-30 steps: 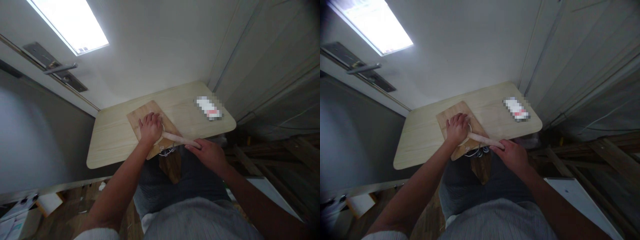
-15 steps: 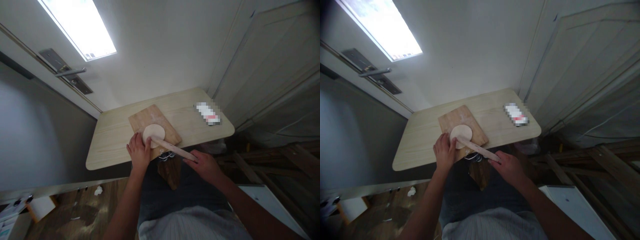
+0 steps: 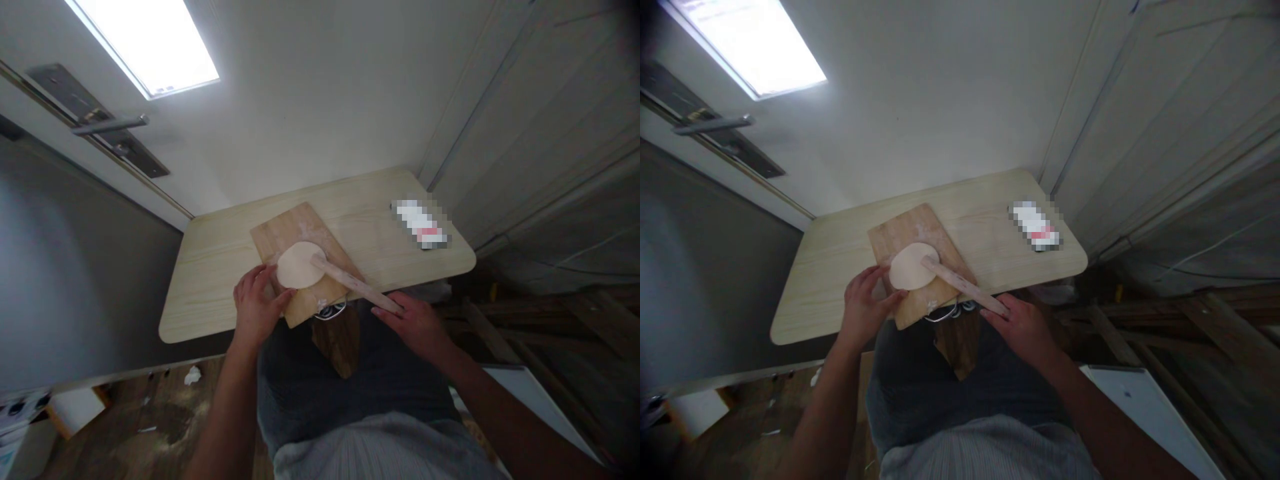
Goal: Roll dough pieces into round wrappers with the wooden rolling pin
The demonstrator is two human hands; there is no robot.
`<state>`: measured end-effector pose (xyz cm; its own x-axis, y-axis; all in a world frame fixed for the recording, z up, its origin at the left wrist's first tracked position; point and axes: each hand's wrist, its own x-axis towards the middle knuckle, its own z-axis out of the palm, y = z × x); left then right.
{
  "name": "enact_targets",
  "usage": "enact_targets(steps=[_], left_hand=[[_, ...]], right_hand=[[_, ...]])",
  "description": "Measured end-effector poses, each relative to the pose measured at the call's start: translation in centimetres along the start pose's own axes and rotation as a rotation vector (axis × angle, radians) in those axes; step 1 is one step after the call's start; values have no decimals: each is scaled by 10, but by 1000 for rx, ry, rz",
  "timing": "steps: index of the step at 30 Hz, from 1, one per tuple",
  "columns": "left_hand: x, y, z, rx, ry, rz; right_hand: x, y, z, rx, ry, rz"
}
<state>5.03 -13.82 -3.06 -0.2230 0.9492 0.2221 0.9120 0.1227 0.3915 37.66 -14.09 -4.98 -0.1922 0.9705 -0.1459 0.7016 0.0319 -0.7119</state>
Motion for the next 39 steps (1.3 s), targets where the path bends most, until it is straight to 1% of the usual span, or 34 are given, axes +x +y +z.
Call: enact_targets(steps=[4, 7, 9, 12, 15, 17, 21, 25, 27, 29, 31, 33, 36, 39], left_hand=[[20, -12, -14, -88, -45, 31], [29, -7, -17, -204, -88, 42], [35, 1, -13, -255, -106, 11], [47, 16, 4, -314, -79, -49], [57, 32, 23, -394, -82, -40], [63, 40, 30, -427, -97, -30], [70, 49, 30, -449, -144, -14], [75, 52, 30, -471, -199, 57], [75, 54, 33, -441, -197, 66], [74, 59, 37, -385, -163, 77], [70, 65, 40, -282, -118, 125], [66, 72, 41, -127, -88, 174], [63, 82, 40, 73, -83, 183], [66, 87, 40, 137, -106, 189]], right_hand=[[0, 1, 1, -15, 3, 6], [0, 1, 2, -18, 2, -12], [1, -1, 1, -17, -10, -27], [4, -6, 1, -18, -32, -36], [6, -9, -1, -33, -41, -31], [7, -9, -2, -31, -50, -31], [4, -6, -6, 2, -86, -8], [0, -5, -7, 2, -98, 6], [0, -5, -6, 12, -96, 9], [0, -4, -5, 20, -107, 25], [1, -3, -5, 9, -124, 41], [2, -3, -5, -16, -132, 43], [2, -3, -6, -37, -135, 47], [2, -3, -7, -7, -128, 56]])
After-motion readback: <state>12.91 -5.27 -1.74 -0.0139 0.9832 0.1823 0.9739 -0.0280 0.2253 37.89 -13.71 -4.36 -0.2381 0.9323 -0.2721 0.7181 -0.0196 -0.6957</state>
